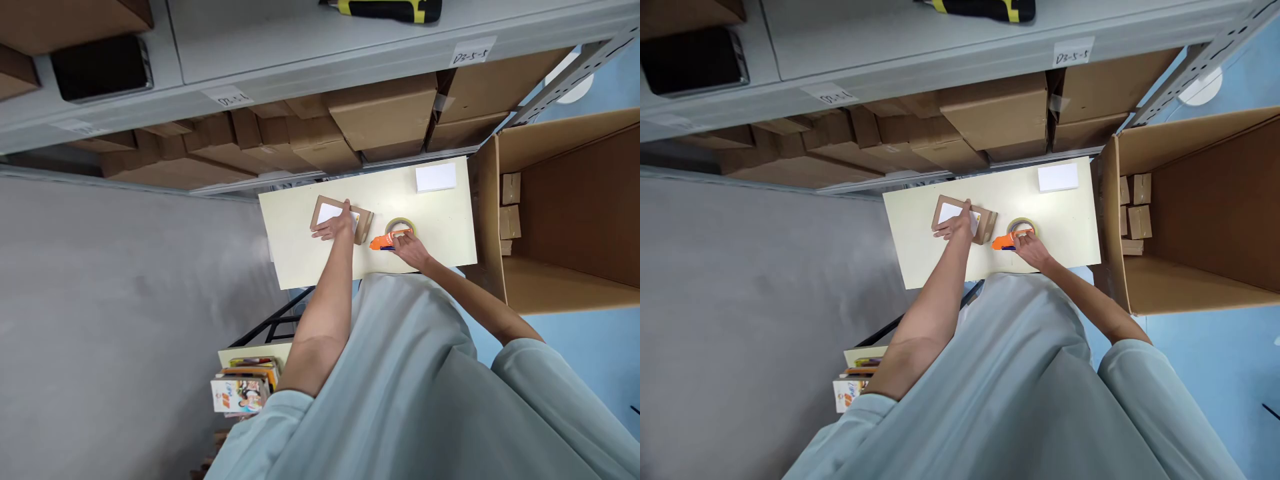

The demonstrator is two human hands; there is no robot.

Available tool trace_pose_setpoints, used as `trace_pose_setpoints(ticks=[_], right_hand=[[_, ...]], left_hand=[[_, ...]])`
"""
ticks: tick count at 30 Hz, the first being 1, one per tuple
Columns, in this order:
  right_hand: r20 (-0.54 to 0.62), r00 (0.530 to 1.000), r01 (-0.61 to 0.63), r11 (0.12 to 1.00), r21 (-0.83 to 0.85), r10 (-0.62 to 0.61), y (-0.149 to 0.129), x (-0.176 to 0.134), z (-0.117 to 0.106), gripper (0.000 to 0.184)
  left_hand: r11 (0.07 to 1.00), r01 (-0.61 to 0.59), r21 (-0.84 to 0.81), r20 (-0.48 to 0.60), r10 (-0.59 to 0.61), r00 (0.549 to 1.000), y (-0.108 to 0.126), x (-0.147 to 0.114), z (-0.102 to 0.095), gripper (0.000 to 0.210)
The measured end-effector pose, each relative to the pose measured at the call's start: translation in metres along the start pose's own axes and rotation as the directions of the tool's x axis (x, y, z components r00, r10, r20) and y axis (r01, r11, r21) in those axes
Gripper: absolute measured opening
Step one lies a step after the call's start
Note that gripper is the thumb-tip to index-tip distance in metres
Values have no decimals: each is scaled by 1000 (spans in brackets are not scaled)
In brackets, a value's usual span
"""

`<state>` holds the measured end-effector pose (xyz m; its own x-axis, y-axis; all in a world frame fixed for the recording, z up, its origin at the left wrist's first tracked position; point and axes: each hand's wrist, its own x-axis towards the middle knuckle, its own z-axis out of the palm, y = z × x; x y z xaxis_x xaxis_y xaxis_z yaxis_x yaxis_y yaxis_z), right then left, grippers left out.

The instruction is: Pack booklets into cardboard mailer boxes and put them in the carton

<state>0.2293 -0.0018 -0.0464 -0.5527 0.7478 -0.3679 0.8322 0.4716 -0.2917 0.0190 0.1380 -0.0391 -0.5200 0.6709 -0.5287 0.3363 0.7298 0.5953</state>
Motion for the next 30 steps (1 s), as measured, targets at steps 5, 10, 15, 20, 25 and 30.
trace_pose_setpoints(ticks=[5,10,15,20,25,30], right_hand=[[20,998,-57,997,55,56,-12,-9,9,45],[49,997,-73,988,134,67,-17,-19,13,36],[55,998,-13,998,67,9,-17,-20,14,39],[16,996,-89,991,97,88,13,-47,12,44],[-19,988,-149,984,100,151,66,-91,4,56],[-43,994,-99,995,20,100,89,-64,-9,57]], left_hand=[[931,335,143,-315,-278,908,1,-20,21,112],[964,181,196,-343,-106,934,-10,-38,27,116],[963,83,255,-350,12,937,-15,-49,27,116],[969,-9,247,-270,78,960,-19,-52,25,114],[974,-41,223,-250,98,963,-23,-53,23,115],[908,-268,323,-83,310,947,-37,-56,15,128]])
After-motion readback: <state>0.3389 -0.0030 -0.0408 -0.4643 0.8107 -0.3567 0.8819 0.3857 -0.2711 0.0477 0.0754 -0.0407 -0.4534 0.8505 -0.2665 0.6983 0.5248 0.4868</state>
